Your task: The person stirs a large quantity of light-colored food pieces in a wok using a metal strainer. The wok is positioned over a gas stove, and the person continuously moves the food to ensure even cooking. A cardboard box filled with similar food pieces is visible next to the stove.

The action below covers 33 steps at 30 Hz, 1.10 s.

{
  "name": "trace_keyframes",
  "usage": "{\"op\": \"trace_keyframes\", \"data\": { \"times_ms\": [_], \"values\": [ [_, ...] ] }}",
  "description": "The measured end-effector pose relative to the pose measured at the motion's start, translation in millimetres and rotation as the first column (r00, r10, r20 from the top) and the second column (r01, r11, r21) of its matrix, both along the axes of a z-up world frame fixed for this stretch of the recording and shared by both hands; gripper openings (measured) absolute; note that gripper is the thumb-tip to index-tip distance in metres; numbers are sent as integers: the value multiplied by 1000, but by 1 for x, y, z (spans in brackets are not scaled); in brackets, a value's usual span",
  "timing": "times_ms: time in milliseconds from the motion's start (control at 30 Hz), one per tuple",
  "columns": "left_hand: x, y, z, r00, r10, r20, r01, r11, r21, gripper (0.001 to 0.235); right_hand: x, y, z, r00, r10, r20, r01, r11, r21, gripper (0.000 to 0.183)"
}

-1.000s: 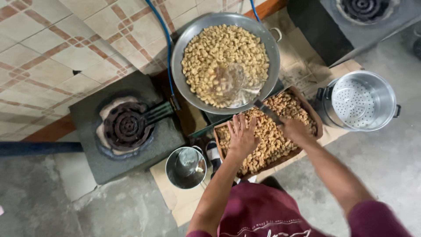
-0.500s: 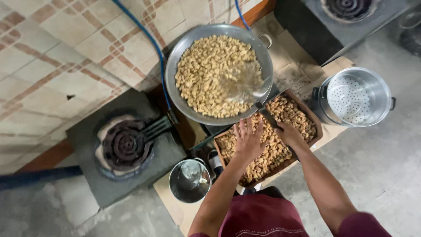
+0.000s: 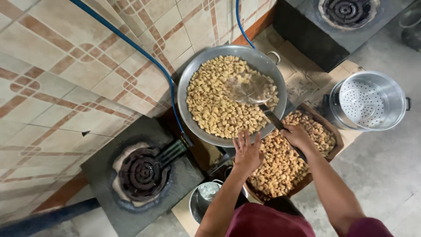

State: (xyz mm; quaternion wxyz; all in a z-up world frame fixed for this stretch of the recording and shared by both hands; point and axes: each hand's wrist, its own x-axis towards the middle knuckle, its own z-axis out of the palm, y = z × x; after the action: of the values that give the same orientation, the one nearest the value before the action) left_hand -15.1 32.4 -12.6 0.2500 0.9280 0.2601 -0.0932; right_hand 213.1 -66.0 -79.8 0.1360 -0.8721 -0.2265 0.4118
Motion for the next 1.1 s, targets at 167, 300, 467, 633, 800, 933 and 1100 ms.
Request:
{"op": "trace_keyframes", "data": {
  "times_ms": [167, 300, 467, 633, 800, 933, 1100],
  "values": [
    [5, 30, -3, 1000, -1, -21, 0, 1000, -25, 85, -36, 54, -8, 994, -76, -73, 82, 993, 80, 38],
    [3, 38, 7, 999, -18, -32, 18, 1000, 1, 85, -22, 68, -16, 967, 160, 199, -204, 953, 225, 38],
    [-14, 39, 15, 996, 31, -88, -35, 998, -52, 89, -22, 39, 3, 993, 112, -23, -112, 994, -11, 43],
    [-19, 22, 12, 995, 31, -99, -39, 997, -74, 90, -62, 52, 33, 937, 302, 177, -298, 953, -46, 34],
    [-18, 7, 13, 995, 84, -52, -86, 996, -25, 90, -47, 27, 76, 975, 223, 6, -221, 969, -112, 38],
    [-22, -4, 13, 991, 132, -36, -133, 991, -23, 88, -52, 14, 86, 929, 367, 35, -357, 920, -160, 44],
    [-5, -26, 19, 989, 145, -28, -146, 989, -16, 88, -45, 19, 90, 914, 391, 103, -384, 920, -82, 37]
  ]
}}
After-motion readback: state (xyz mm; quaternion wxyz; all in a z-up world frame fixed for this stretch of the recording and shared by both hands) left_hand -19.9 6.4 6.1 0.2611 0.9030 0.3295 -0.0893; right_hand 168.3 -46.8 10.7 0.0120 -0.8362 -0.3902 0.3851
